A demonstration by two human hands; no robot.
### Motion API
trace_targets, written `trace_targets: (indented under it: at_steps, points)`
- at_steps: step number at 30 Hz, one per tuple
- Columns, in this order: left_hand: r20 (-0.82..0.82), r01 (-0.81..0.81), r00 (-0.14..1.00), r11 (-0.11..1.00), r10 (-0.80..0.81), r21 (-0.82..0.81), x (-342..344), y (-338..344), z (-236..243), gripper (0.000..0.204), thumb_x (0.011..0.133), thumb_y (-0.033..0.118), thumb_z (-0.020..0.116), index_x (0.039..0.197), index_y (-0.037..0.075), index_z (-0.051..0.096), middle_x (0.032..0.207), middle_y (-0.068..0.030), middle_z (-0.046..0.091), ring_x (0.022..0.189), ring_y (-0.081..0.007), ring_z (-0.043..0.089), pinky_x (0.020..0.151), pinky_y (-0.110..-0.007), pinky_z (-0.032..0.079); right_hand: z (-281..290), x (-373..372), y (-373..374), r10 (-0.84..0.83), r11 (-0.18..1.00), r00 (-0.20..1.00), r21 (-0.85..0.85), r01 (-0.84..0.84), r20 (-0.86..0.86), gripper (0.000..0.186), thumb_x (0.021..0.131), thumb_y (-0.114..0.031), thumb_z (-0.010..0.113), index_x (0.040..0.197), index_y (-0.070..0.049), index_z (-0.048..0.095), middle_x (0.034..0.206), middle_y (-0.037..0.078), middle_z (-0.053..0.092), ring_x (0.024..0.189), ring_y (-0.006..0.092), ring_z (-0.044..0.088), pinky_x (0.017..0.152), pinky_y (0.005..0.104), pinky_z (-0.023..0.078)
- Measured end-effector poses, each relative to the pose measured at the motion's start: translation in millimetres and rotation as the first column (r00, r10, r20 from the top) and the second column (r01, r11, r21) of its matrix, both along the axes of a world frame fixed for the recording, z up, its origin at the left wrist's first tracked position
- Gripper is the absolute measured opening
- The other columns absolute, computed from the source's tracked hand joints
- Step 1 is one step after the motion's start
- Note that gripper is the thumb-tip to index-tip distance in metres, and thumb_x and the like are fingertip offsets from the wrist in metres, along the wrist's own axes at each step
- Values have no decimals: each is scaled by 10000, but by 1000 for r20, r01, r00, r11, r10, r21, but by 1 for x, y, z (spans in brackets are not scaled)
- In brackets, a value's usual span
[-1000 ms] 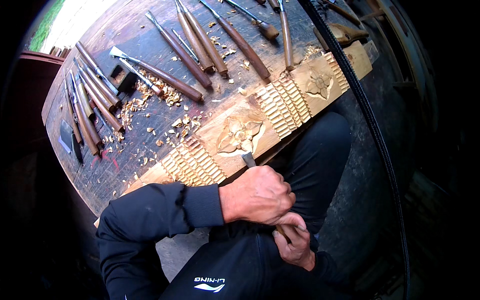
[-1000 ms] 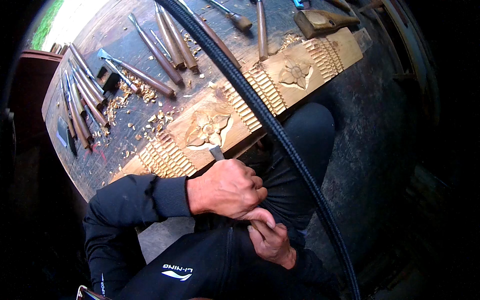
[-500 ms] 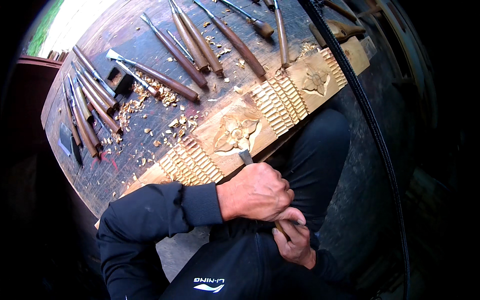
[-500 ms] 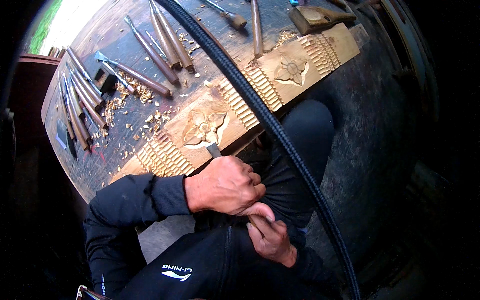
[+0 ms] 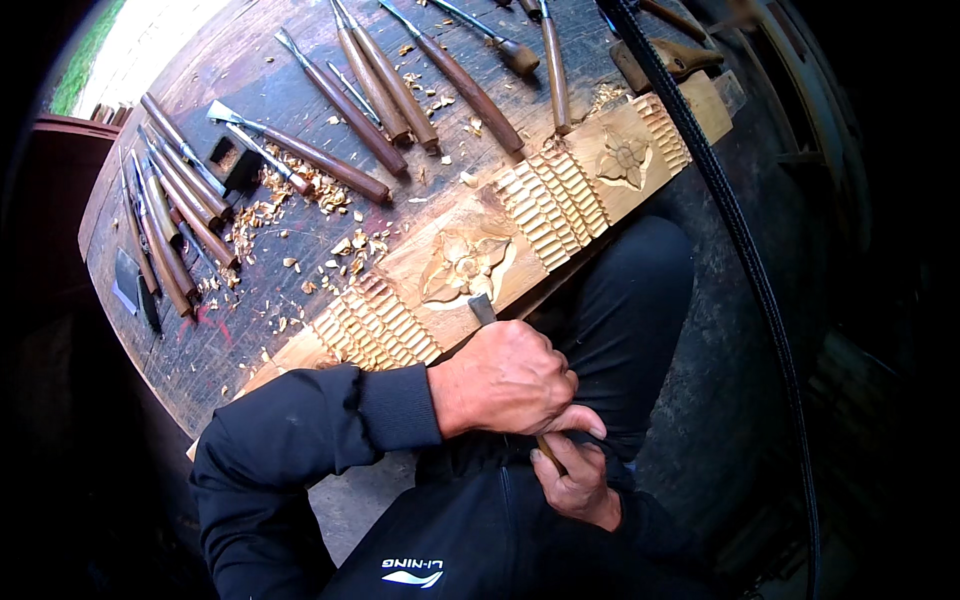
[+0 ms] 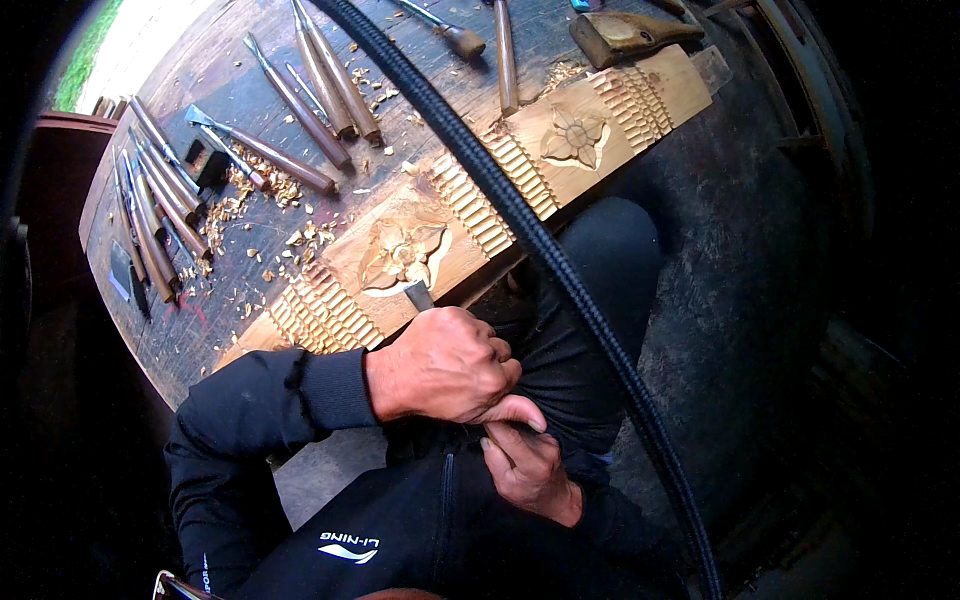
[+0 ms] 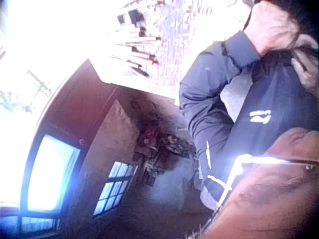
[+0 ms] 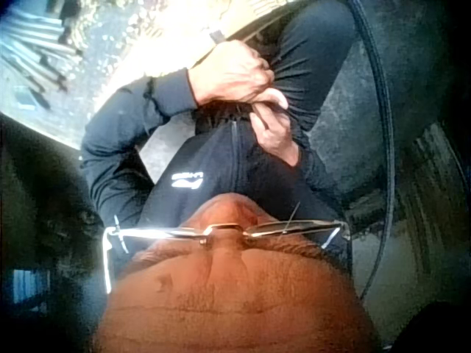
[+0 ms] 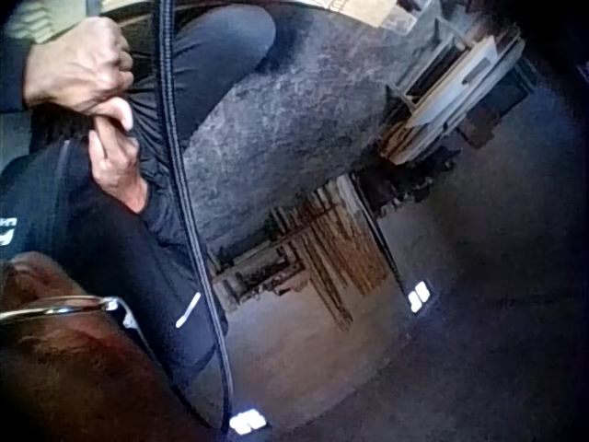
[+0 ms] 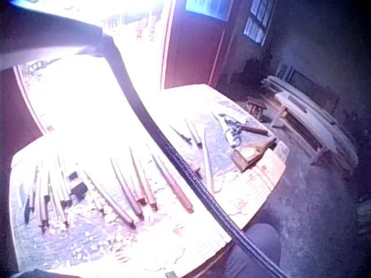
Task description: The person carves decorative patterns into a long wooden board using chisels and gouges at a workbench, periodically clearing away wood shavings by hand.
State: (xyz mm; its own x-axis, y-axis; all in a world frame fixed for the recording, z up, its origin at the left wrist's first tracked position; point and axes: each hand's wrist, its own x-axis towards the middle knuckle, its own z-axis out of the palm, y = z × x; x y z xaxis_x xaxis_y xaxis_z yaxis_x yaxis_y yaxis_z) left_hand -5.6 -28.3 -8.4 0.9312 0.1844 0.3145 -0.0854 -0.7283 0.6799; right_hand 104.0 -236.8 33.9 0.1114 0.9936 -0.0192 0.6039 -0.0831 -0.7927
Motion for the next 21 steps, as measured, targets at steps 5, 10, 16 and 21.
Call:
trace_targets:
  at_steps: [5, 10, 16, 21]
  points:
    - [-87, 44, 995, 998, -41, 39, -1, -1, 3, 694, 1039, 686, 602, 640, 118, 637, 598, -55, 616, 617, -266, 706, 557, -386, 543, 2, -2, -3, 0, 1000, 1000, -9, -1, -16, 374, 892, 96, 757, 1263, 133, 731, 972, 261, 790, 843, 375, 809, 765, 417, 620]
    - [-48, -1, 999, 1000, 3, 23, -2, 3, 4, 762, 1068, 681, 545, 582, 104, 647, 553, -91, 607, 564, -298, 683, 530, -400, 533, 4, -2, 3, -8, 1000, 1000, -6, 9, 8, 405, 866, 81, 768, 1267, 121, 732, 934, 231, 800, 771, 357, 804, 717, 401, 604]
    - [-10, -21, 1000, 999, 21, 25, 0, 2, 5, 798, 1084, 673, 524, 548, 95, 647, 539, -97, 619, 552, -304, 689, 512, -404, 536, 6, -2, -3, 5, 999, 1000, -40, -6, -15, 393, 919, 95, 749, 1307, 140, 709, 1009, 269, 796, 871, 385, 818, 756, 419, 633]
    - [-11, -31, 999, 998, 32, 49, -1, 5, 3, 799, 1074, 682, 535, 548, 92, 655, 541, -89, 626, 547, -302, 691, 515, -402, 544, 4, -3, 6, 15, 1000, 1000, -13, -15, 5, 349, 931, 63, 754, 1270, 140, 717, 1012, 257, 798, 843, 380, 813, 734, 419, 628]
